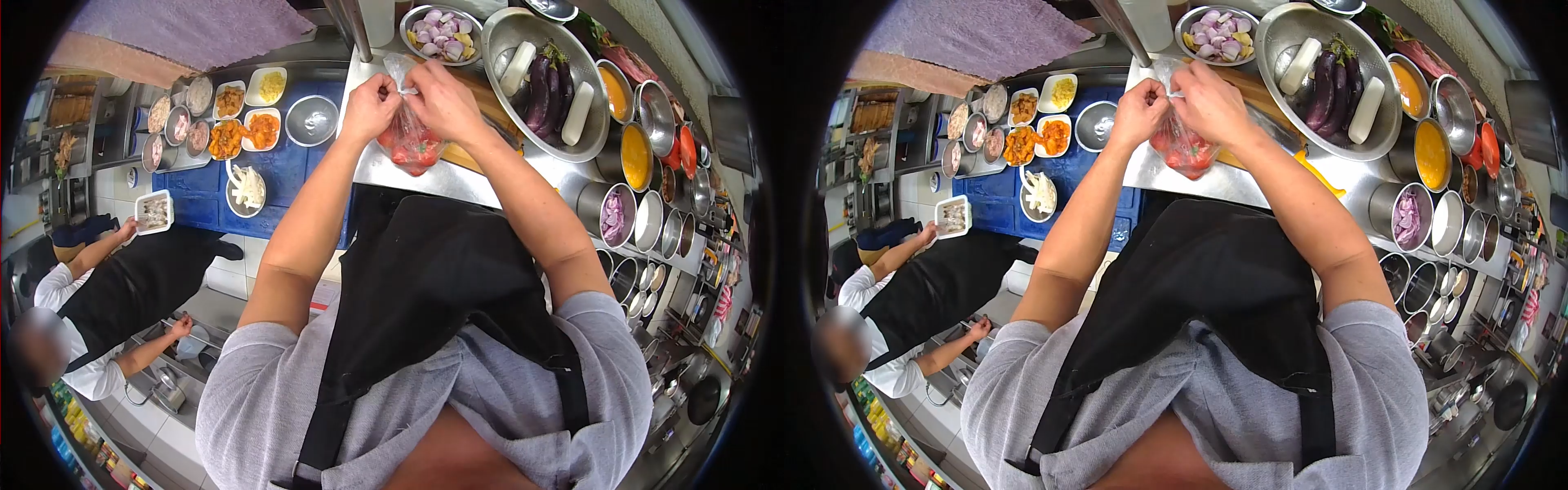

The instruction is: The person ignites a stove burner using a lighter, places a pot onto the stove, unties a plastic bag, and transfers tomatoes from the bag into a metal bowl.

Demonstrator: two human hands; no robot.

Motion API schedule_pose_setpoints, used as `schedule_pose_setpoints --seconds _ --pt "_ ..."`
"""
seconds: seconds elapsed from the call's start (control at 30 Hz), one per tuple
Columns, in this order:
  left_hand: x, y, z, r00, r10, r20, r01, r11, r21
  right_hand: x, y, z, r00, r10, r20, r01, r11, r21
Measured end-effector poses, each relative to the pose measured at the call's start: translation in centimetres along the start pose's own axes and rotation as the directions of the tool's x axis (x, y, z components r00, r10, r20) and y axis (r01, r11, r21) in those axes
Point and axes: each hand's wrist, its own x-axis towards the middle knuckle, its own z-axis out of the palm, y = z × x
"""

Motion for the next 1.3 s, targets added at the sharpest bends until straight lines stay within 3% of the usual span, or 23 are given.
schedule_pose_setpoints --seconds 0.07,0.1,0.33,0.4,0.6,0.67,0.83,0.9,1.03,1.17,1.3 --pt "-0.1 -0.1 0.2 1.0 -0.019 0.0 0.019 0.999 0.036 0.3 0.3 0.7 0.996 -0.035 0.077 0.056 0.955 -0.292" --pt "0.0 -0.4 0.3 1.0 -0.015 0.0 0.015 0.999 0.035 0.4 0.3 1.0 0.996 -0.018 0.088 0.045 0.949 -0.313" --pt "-0.3 0.0 0.7 0.997 0.022 0.071 -0.021 1.0 -0.017 -0.8 0.5 -0.1 0.99 -0.092 0.104 0.117 0.955 -0.271" --pt "-0.4 -0.1 0.9 0.998 0.022 0.059 -0.02 0.999 -0.026 -1.1 0.6 -0.8 0.991 -0.062 0.121 0.08 0.986 -0.146" --pt "-0.8 -0.2 0.6 0.996 0.084 0.037 -0.083 0.996 -0.032 -1.8 2.1 -0.4 0.996 -0.059 0.068 0.06 0.998 -0.004" --pt "-1.2 0.3 -0.2 0.97 0.232 -0.073 -0.236 0.971 -0.049 -2.0 2.2 -0.5 0.997 -0.041 0.059 0.044 0.998 -0.054" --pt "-0.7 1.6 -1.2 0.932 0.361 0.032 -0.362 0.932 0.019 -2.1 0.6 -0.5 0.999 -0.017 0.027 0.022 0.973 -0.23" --pt "0.1 1.2 -1.0 0.923 0.375 0.082 -0.383 0.917 0.114 -1.9 -0.8 0.1 0.995 -0.084 -0.051 0.065 0.953 -0.297" --pt "0.5 0.7 -0.9 0.942 0.31 0.129 -0.323 0.941 0.101 -0.6 -1.0 1.9 0.991 0.1 0.09 -0.044 0.874 -0.484" --pt "1.2 0.4 -1.2 0.946 0.264 0.189 -0.276 0.96 0.037 -0.3 -1.0 1.9 0.988 0.113 0.102 -0.05 0.873 -0.485" --pt "1.5 1.6 -1.3 0.948 0.195 0.252 -0.219 0.973 0.069 -0.5 -0.3 1.4 0.991 0.108 0.079 -0.073 0.93 -0.36"
